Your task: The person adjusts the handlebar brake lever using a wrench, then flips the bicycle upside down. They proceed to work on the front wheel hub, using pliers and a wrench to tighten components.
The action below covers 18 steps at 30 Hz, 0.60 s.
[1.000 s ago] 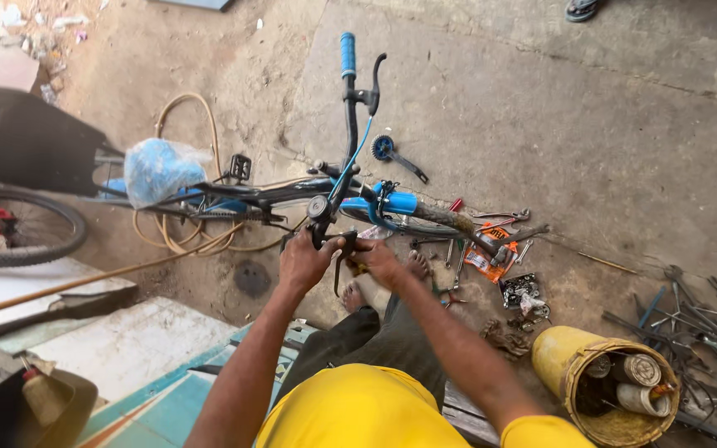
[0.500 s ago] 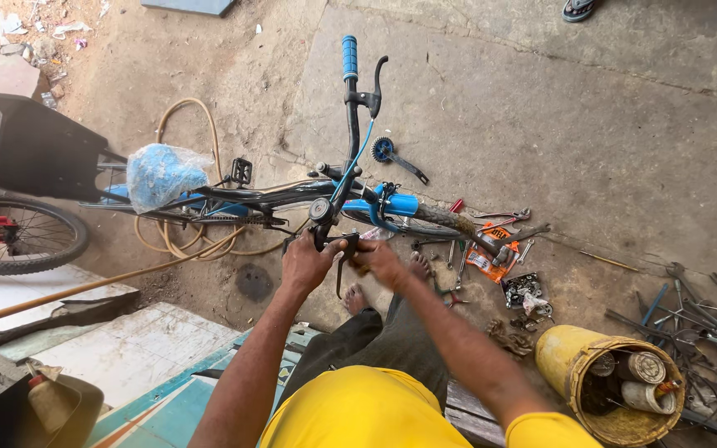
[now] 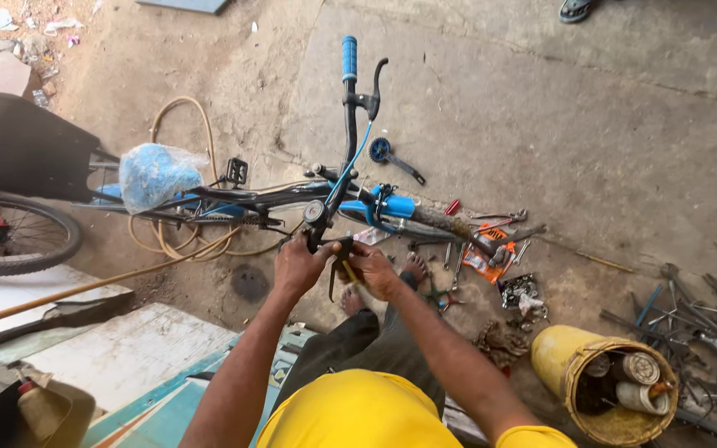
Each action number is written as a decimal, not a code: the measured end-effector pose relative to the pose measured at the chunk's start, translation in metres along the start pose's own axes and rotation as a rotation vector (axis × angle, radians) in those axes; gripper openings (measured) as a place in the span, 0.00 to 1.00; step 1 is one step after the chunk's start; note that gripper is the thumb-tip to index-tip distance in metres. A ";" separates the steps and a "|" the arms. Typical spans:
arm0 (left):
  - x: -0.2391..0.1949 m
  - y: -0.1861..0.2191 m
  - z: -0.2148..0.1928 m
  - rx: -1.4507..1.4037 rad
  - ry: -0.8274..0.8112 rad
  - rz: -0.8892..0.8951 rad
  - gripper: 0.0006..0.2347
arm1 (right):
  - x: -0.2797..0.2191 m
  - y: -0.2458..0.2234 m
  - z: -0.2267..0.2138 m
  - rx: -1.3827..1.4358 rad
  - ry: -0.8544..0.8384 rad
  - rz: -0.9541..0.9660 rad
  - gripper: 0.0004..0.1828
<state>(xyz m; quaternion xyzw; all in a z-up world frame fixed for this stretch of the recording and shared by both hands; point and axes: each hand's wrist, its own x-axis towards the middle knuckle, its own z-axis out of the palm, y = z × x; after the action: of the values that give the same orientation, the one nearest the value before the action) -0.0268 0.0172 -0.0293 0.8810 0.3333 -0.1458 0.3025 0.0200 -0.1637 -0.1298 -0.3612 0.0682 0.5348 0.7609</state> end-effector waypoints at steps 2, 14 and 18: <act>-0.008 0.006 -0.002 -0.018 0.022 0.008 0.30 | -0.008 0.020 0.014 0.153 0.057 -0.072 0.14; -0.015 0.041 -0.014 -0.054 -0.040 -0.130 0.31 | 0.007 0.032 0.004 0.224 0.087 -0.182 0.12; -0.016 0.050 -0.015 -0.059 -0.011 -0.126 0.31 | 0.017 0.046 0.011 0.391 0.081 -0.211 0.12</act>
<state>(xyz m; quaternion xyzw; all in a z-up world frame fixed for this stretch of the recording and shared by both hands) -0.0038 -0.0106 0.0112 0.8482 0.3905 -0.1598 0.3203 -0.0156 -0.1361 -0.1521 -0.2330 0.1629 0.4140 0.8648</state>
